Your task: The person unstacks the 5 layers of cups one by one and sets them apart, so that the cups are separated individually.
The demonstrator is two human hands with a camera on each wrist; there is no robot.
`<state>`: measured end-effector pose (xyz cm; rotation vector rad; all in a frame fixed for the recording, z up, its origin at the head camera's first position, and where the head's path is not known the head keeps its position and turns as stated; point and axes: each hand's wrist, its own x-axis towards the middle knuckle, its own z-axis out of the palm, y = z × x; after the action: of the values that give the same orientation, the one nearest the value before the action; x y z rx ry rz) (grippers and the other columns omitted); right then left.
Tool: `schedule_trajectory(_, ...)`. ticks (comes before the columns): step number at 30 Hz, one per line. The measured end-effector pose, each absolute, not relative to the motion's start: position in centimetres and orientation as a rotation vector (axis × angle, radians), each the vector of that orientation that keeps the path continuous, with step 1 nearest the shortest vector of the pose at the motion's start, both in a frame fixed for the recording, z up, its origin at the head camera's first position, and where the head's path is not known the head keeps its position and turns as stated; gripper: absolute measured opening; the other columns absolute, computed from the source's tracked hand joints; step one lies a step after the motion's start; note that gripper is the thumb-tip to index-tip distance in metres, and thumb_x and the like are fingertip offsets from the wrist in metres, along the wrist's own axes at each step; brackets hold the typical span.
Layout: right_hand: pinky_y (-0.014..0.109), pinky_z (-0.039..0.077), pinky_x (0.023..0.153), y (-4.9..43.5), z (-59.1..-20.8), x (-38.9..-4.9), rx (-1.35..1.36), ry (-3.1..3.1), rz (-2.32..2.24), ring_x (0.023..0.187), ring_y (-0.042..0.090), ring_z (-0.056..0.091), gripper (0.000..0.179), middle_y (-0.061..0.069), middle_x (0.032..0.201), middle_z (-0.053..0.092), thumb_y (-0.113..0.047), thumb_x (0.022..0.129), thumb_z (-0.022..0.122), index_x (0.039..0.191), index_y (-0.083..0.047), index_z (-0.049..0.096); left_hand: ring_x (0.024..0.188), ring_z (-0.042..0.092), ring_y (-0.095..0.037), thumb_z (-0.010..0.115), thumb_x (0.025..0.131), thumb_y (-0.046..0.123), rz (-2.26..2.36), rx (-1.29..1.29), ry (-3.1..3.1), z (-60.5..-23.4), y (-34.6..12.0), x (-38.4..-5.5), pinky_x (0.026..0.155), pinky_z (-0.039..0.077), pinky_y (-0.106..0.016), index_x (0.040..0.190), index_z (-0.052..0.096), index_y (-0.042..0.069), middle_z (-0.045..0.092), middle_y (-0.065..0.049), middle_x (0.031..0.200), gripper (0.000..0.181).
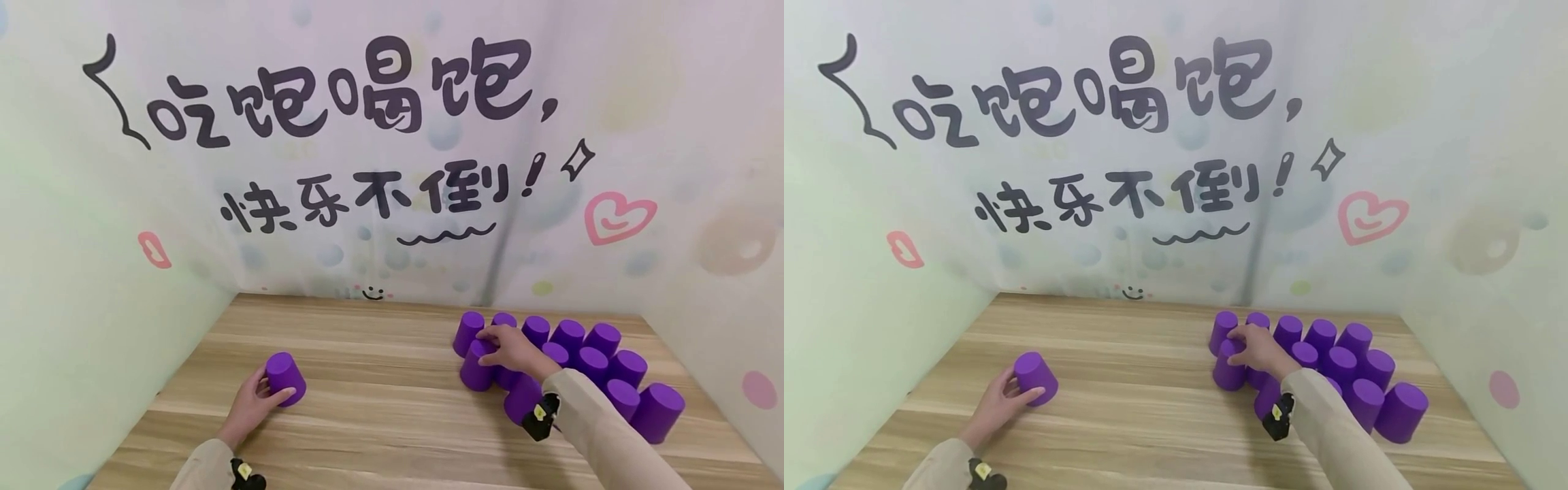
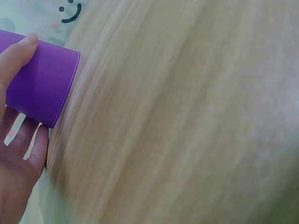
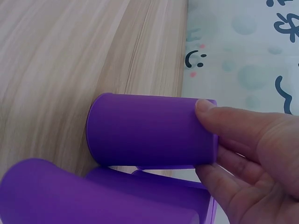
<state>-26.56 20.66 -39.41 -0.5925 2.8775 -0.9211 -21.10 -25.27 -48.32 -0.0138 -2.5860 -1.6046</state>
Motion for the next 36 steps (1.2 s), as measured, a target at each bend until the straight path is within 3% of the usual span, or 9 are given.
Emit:
schedule_trajectory(18,0.041,0.047,0.086,21.1,-40.0,-27.1,-0.627,2.803,-1.031,0.1,0.034,0.054,0.047,0.022,0.107,0.058,-0.01,0.069,0.075,0.108,0.007,0.057,0.114,0.041,-0.041,0.069,0.077,0.019,-1.661,0.042,-2.558,-46.9,-24.5,-21.0,0.095,0.039,-0.044,0.133,0.028,-0.005,0.037,-0.031,0.128,0.074)
schedule_trajectory(26,0.042,0.047,0.085,21.5,-39.9,-27.0,-0.615,2.804,-1.023,0.1,0.035,0.054,0.048,0.022,0.108,0.057,-0.011,0.069,0.075,0.109,0.007,0.057,0.105,0.049,-0.036,0.071,0.075,0.01,-1.811,-0.308,-2.47,-42.9,-19.5,-21.7,0.086,0.048,-0.04,0.129,0.039,0.003,0.049,-0.023,0.119,0.063)
schedule_trajectory(36,0.041,0.047,0.085,21.5,-39.7,-27.1,-0.632,2.791,-1.026,0.098,0.035,0.055,0.046,0.022,0.106,0.058,-0.011,0.068,0.076,0.107,0.008,0.057,0.1,0.052,-0.032,0.071,0.074,0.01,-1.894,-0.808,-2.582,-40.7,-8.9,-21.2,0.086,0.047,-0.038,0.129,0.039,-0.002,0.051,-0.019,0.117,0.065)
